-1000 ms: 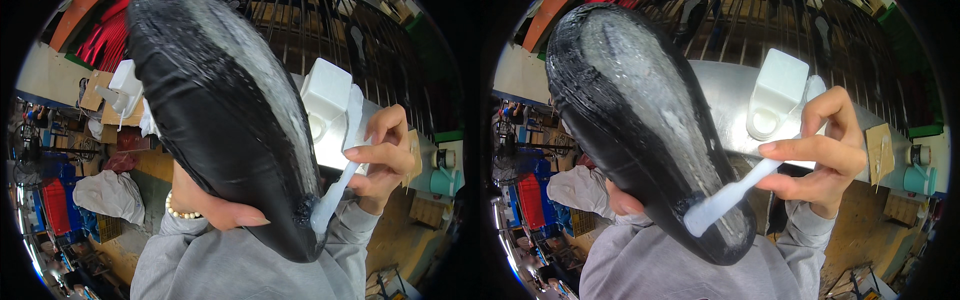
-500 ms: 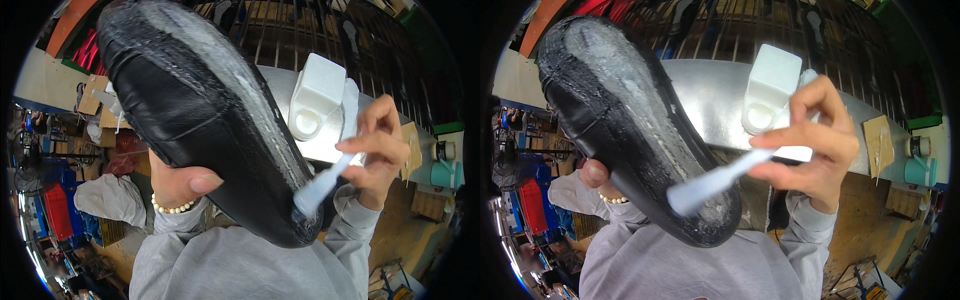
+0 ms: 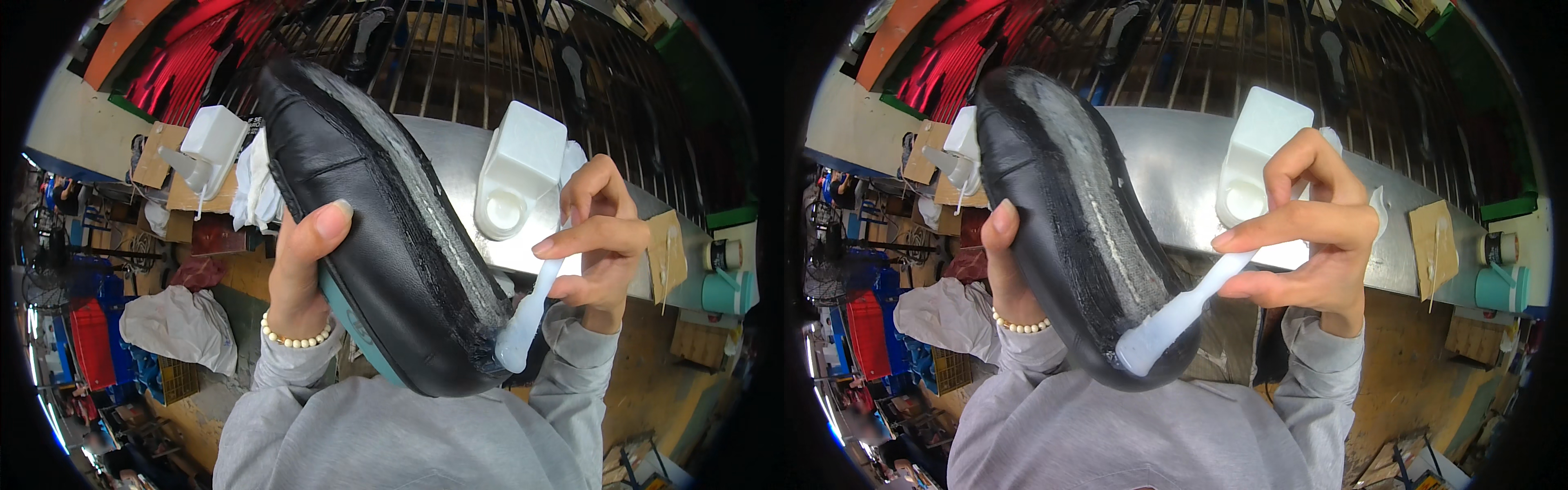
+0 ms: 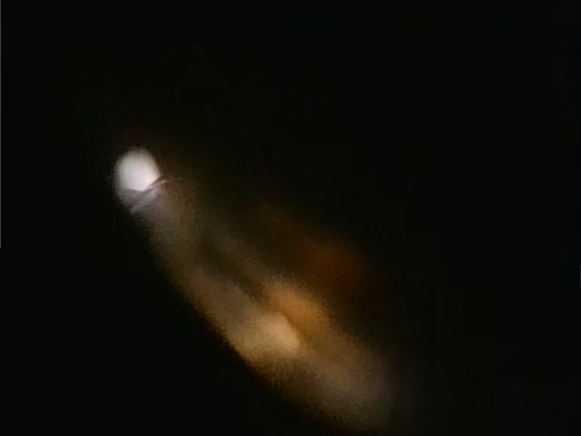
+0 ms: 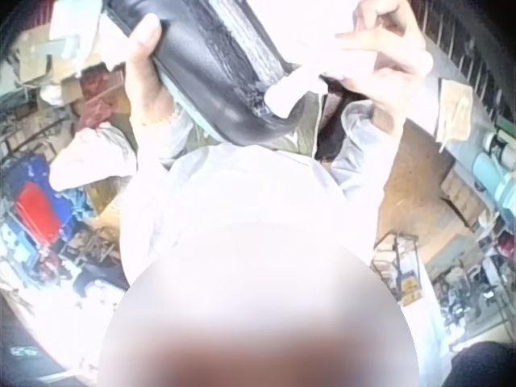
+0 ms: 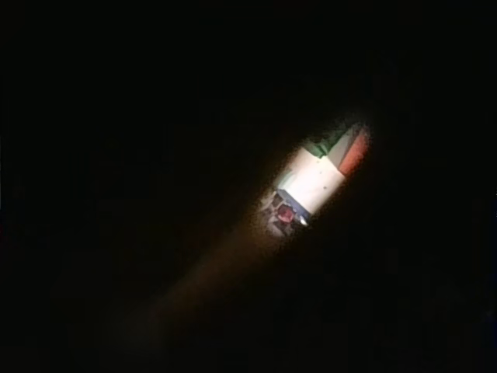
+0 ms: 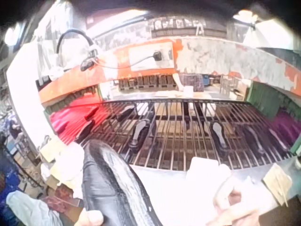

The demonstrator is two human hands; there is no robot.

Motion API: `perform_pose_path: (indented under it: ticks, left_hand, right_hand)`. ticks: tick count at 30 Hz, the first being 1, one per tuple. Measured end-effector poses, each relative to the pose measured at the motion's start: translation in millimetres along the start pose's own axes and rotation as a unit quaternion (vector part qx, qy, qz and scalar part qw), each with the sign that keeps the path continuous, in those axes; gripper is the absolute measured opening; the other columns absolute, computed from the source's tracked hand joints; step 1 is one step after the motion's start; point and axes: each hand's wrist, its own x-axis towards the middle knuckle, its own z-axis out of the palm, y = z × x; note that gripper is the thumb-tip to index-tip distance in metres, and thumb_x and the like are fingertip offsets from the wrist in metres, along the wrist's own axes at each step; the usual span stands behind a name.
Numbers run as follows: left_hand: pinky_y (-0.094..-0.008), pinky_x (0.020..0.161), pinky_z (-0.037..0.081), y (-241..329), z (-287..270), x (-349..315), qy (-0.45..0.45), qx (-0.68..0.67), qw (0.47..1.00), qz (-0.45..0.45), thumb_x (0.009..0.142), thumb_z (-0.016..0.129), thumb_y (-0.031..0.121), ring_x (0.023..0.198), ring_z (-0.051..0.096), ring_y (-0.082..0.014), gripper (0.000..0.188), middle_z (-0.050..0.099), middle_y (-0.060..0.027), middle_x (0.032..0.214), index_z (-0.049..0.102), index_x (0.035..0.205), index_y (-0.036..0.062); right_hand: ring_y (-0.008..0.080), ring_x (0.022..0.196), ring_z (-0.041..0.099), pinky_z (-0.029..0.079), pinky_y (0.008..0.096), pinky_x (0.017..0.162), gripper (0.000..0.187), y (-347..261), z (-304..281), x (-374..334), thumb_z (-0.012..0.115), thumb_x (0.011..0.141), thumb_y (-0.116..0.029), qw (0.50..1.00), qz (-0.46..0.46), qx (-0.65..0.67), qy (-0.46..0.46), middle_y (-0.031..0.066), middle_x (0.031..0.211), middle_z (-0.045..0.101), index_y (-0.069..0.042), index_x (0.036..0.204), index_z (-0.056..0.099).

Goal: The person repeatedly applies a white adhesive to the soles of black shoes using a small brush. They dip the brush into a container, spread the glue along the sole edges, and place the shoes on a metal rack after each application.

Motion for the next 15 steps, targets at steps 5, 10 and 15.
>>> perform_pose_path:
  ticks: [5, 10, 15]
  left_hand:
    - [-0.039, 0.09, 0.062, -3, 1, 3, 0.014, -0.125, 0.988, -0.088, 0.088, 0.072, 0.04, 0.105, 0.07, -0.0281, 0.068, 0.065, -0.021, 0.12, 0.052, 0.134, -0.0047]
    - [-0.0371, 0.095, 0.06, -14, 1, -1, 0.007, -0.2, 0.968, -0.154, 0.095, 0.065, 0.045, 0.106, 0.07, -0.0233, 0.062, 0.067, -0.016, 0.123, 0.054, 0.136, -0.0012]
    - [-0.0371, 0.09, 0.062, -27, 1, -2, 0.01, -0.244, 0.937, -0.251, 0.097, 0.056, 0.054, 0.103, 0.072, -0.0246, 0.067, 0.068, -0.0168, 0.119, 0.054, 0.135, -0.0005]
  right_hand:
    - [0.0132, 0.074, 0.047, 0.029, 0.0266, 0.062, 0.047, 6, 9, 6, 0.096, 0.045, -0.035, 0.999, 0.0, 0.044, 0.001, -0.0022, 0.081, 0.047, -0.016, 0.087, 0.085]
    - [0.0128, 0.074, 0.047, 0.03, 0.0266, 0.063, 0.046, 9, 18, 16, 0.096, 0.046, -0.032, 0.997, 0.011, 0.076, -0.008, -0.0019, 0.081, 0.046, -0.016, 0.087, 0.085]
    - [0.0129, 0.077, 0.047, 0.032, 0.0268, 0.065, 0.044, 15, 30, 26, 0.096, 0.046, -0.028, 0.993, 0.021, 0.115, -0.018, -0.0018, 0.083, 0.046, -0.016, 0.088, 0.085]
